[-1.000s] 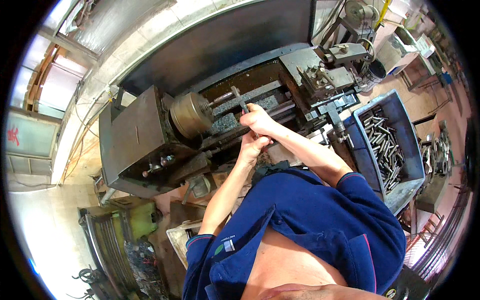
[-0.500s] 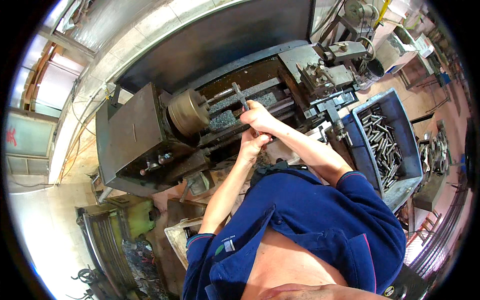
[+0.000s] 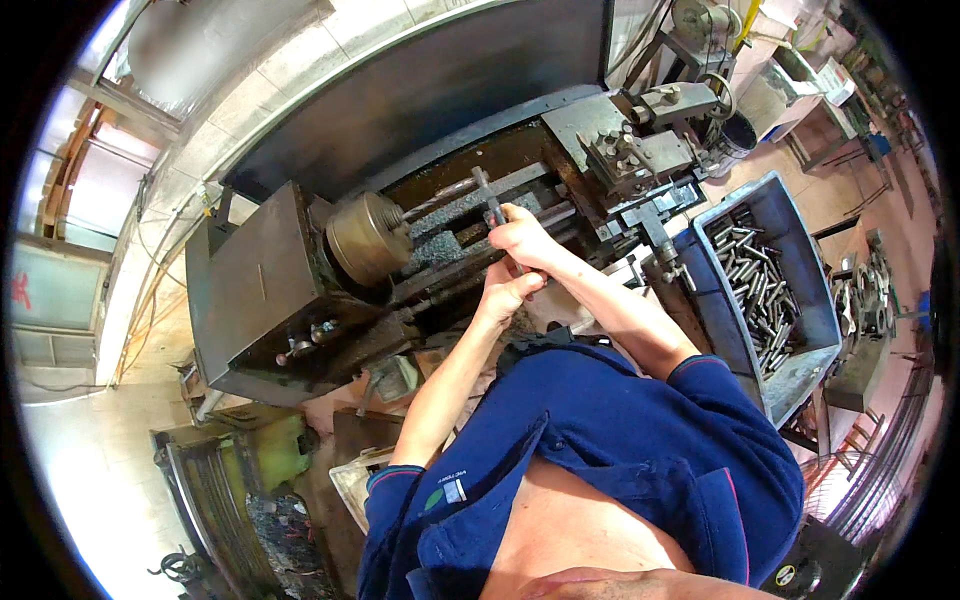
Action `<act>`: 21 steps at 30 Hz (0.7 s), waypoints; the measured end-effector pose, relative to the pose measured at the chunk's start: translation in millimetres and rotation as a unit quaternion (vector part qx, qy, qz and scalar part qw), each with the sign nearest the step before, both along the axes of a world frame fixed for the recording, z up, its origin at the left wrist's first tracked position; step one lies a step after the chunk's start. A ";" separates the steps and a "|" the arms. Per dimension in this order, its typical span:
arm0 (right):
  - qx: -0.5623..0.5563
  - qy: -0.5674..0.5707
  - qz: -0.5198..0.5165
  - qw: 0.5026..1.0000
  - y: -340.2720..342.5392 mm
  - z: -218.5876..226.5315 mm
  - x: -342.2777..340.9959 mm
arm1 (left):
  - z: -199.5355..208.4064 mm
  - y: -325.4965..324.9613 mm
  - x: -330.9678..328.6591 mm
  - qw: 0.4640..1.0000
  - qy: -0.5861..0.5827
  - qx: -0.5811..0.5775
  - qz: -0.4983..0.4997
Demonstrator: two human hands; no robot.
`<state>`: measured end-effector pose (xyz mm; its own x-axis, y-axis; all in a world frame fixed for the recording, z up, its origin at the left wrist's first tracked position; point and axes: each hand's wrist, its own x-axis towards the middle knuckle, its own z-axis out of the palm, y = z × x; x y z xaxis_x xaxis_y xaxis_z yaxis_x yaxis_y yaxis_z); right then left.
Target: The person repeatedly picks up small metal rods from a bin, holds them against a rotating grinding wheel to smooth the ends, and then places the finished pieces into a blue bin. The process is continuous and repetitive, focusing on deburring or finishing the metal components.
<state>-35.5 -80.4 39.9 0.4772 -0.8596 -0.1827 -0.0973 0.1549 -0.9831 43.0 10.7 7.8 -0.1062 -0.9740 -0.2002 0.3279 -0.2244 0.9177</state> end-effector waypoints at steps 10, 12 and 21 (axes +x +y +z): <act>-0.003 -0.241 -0.109 0.964 49.2 5.7 -71.6 | 22.8 2.2 -37.7 0.884 -0.442 -0.150 0.018; 0.002 -0.251 -0.165 0.954 62.7 11.3 -85.3 | 30.1 5.8 -47.1 0.823 -0.516 -0.237 0.001; -0.040 -0.245 -0.308 0.918 104.2 -2.9 -155.9 | 29.4 29.7 -104.9 0.816 -0.506 -0.245 -0.135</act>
